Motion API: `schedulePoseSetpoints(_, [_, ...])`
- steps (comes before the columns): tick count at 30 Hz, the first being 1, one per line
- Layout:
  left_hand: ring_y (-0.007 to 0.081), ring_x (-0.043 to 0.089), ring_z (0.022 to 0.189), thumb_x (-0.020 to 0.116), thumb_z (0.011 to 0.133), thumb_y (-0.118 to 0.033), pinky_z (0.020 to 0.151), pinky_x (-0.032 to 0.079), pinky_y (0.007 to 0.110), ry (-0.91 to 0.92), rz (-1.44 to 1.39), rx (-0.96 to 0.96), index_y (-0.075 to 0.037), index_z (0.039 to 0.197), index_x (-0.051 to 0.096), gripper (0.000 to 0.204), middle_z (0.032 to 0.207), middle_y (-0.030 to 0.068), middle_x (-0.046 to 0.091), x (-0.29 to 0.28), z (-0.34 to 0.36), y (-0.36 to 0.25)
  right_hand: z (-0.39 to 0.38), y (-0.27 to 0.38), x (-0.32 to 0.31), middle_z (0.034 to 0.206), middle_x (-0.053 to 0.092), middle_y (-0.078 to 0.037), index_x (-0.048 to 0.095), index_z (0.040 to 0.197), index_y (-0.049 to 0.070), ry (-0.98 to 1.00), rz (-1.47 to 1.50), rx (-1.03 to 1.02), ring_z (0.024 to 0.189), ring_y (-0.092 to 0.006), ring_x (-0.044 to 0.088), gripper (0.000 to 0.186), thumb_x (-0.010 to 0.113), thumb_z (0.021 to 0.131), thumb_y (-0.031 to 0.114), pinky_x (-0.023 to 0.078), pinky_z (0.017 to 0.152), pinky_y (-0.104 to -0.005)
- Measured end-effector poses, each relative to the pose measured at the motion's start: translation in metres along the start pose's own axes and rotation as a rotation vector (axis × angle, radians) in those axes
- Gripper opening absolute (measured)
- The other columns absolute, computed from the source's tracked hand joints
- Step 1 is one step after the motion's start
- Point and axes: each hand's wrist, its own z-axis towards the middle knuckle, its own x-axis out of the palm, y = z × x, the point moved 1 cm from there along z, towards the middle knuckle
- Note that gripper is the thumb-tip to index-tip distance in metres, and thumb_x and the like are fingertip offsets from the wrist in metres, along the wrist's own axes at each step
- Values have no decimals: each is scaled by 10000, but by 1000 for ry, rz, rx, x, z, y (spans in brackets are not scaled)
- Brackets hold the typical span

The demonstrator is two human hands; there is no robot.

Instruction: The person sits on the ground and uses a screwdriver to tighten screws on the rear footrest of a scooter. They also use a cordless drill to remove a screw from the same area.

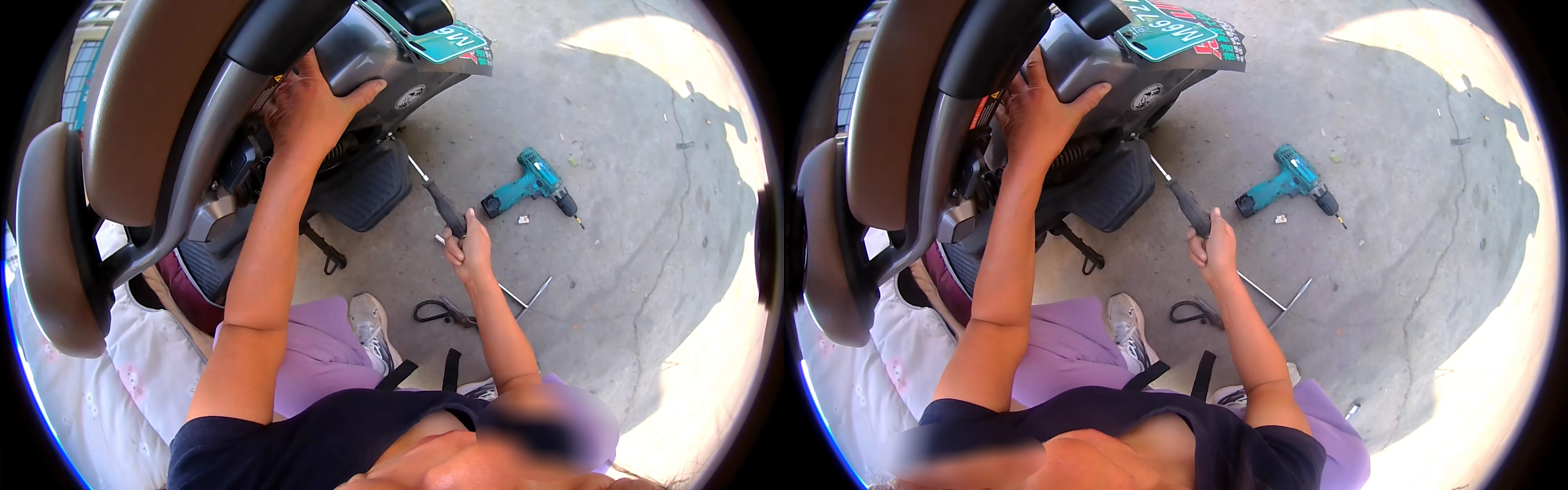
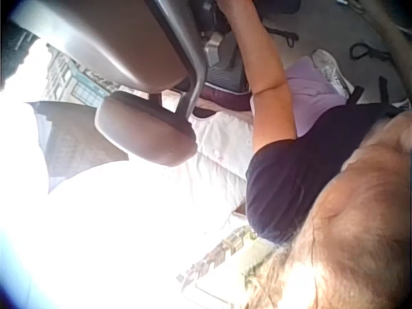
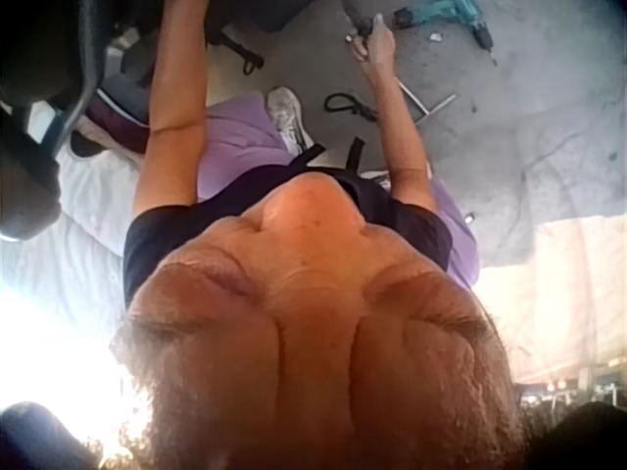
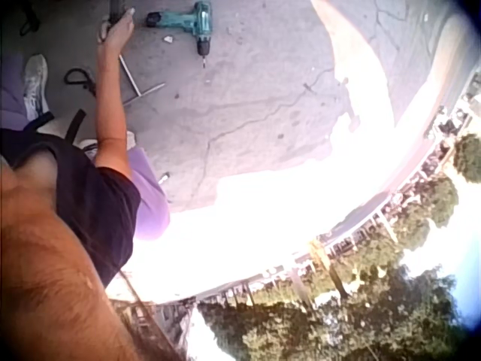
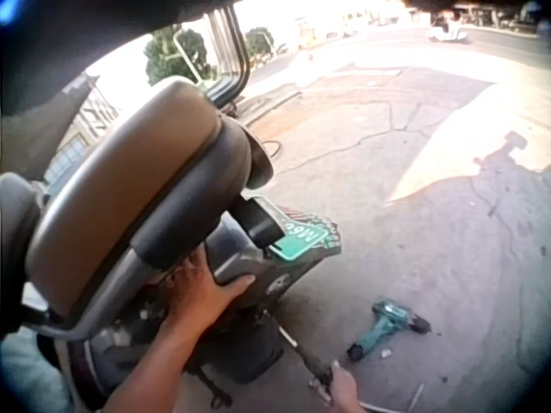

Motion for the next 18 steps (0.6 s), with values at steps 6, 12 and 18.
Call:
schedulePoseSetpoints(6, [474,360,1297,664,667,-728,1013,309,585,-26,11,14,-145,1478,191,1106,1407,308,322,1,-1,2,6,-15,50,823,532,-93,441,1191,-3,-484,-472,-417,584,-141,529,330,418,1017,277,443,516,-245])
schedulePoseSetpoints(12, [464,376,1288,662,664,-734,997,332,580,-28,39,5,-137,1472,203,1104,1395,302,340,0,-3,3,-4,5,52,823,543,-88,450,1170,-3,-394,-360,-164,643,-146,542,298,433,1014,251,455,522,-277])
schedulePoseSetpoints(18, [462,399,1272,660,658,-742,986,347,576,-32,21,14,-132,1469,204,1112,1376,301,361,0,-2,3,9,-11,50,852,567,-89,474,1108,-9,-551,-513,-457,584,-122,532,328,366,1029,291,413,475,-264])
